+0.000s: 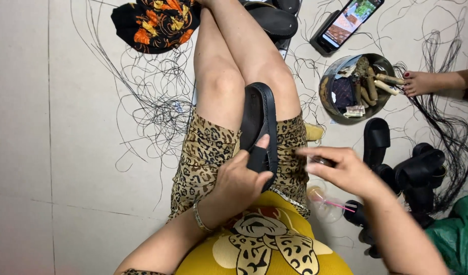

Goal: Hand-stitching the straps onto black sandals using a needle and thread while sitting on the floor.

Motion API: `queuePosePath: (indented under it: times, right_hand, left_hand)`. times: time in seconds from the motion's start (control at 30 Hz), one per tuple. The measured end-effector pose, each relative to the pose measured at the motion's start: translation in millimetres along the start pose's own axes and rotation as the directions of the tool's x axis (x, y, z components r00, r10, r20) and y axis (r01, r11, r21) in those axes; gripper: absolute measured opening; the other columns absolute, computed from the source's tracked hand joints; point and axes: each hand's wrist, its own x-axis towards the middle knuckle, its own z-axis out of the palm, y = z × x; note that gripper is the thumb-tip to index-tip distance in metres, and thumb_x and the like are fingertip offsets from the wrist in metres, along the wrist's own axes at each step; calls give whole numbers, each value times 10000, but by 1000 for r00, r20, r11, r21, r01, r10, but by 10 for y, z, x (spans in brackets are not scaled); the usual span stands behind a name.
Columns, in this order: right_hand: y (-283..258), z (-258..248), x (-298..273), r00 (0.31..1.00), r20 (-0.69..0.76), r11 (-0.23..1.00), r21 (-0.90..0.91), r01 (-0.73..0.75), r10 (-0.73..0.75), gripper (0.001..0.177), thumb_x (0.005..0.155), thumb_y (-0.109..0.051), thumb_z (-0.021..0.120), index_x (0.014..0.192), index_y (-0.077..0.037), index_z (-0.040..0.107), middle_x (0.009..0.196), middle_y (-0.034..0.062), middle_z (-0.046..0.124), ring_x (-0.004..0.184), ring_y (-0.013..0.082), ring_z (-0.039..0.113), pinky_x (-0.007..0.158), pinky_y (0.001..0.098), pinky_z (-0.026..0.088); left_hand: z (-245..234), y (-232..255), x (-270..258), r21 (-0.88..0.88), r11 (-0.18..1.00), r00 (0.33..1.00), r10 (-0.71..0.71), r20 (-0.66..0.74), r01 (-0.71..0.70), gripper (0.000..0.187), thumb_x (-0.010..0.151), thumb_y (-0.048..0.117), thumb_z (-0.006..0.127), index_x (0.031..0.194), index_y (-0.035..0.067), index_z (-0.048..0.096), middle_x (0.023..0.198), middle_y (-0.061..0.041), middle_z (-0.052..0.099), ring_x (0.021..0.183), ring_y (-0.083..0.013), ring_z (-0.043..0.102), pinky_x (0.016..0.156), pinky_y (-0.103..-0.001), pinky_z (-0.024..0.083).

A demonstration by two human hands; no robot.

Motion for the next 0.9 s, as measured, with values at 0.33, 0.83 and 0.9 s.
queuePosePath:
  times: [0.33,0.83,0.9]
  right_hand:
    - [646,1025,123,939,-255,187,935,300,-232,376,1065,-232,542,768,-4,513,465,45,393,305,112,357,275,253,361]
    - [180,1138,321,910,-405,211,885,415,-90,272,1064,-194,563,881,7,565,724,110,471,452,108,410,350,223,394]
    - [299,1139,272,924,-365,264,886,382,-112,274,1073,-194,543,862,-21,531,564,3,347,382,92,351,337,212,353]
  left_hand:
    - [203,-314,19,-3,1000,963,-5,-270,5,285,914,45,650,1192,-3,686,669,-126,664,515,-304,661,452,-348,505]
    - [96,-367,-60,32,999,984,-22,-176,28,329,907,145,723,1209,21,685,784,-155,736,667,-371,726,563,-416,567]
    - [136,-391,-68,50,998,981,-20,-193,30,305,926,154,700,1205,33,696,793,-148,739,669,-370,726,567,-415,568]
